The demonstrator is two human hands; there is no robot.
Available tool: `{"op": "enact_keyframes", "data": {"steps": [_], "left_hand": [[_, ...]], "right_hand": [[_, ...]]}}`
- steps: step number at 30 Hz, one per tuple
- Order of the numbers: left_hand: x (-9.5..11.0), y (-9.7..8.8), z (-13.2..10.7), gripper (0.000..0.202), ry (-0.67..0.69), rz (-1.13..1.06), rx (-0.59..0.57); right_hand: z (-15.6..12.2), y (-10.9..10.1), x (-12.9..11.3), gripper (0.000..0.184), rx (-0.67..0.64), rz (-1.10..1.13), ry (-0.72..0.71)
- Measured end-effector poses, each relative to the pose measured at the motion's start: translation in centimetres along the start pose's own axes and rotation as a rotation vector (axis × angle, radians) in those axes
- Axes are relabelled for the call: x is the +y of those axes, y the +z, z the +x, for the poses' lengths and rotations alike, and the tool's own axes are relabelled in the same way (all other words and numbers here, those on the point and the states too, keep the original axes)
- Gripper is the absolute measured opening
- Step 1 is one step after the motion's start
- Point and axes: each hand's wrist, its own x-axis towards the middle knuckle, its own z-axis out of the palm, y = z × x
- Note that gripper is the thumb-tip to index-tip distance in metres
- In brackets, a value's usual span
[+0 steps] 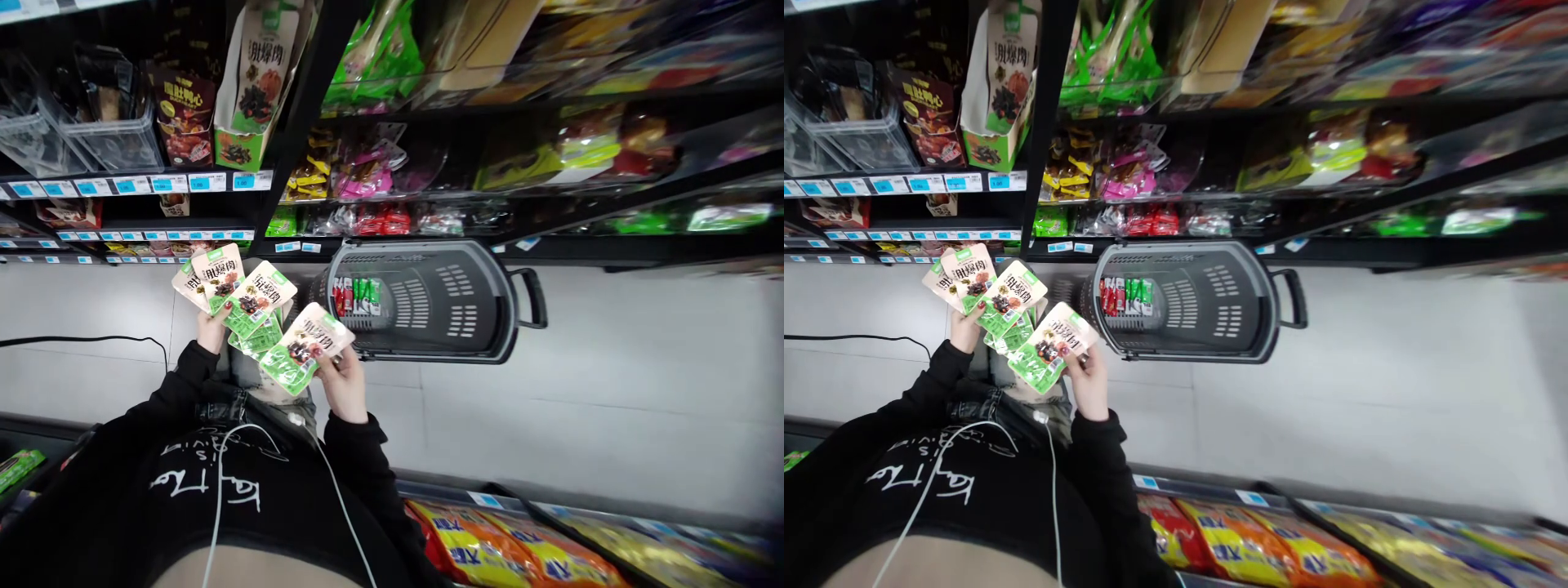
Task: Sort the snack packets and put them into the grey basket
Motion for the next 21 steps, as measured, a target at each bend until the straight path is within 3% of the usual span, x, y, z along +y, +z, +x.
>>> {"op": "enact_keyframes", "data": {"steps": [3,9,14,21], "left_hand": [[-0.4,-0.1,0.0,0.032,0.006,0.006,0.011],[-0.6,-0.3,-0.1,0.034,-0.006,-0.013,-0.001],[-0.5,-0.5,0.1,0.038,-0.010,-0.032,-0.039],[-1.0,-1.4,0.5,0.040,0.004,0.102,-0.088]], "right_hand": [[-0.2,2.2,0.2,0.055,0.136,0.107,-0.070],[-0.5,7.6,1.1,0.049,0.281,-0.178,-0.170],[-0.8,8.2,1.1,0.056,0.344,-0.400,-0.156],[-1.0,8.7,0.9,0.052,0.312,-0.438,-0.175]]}}
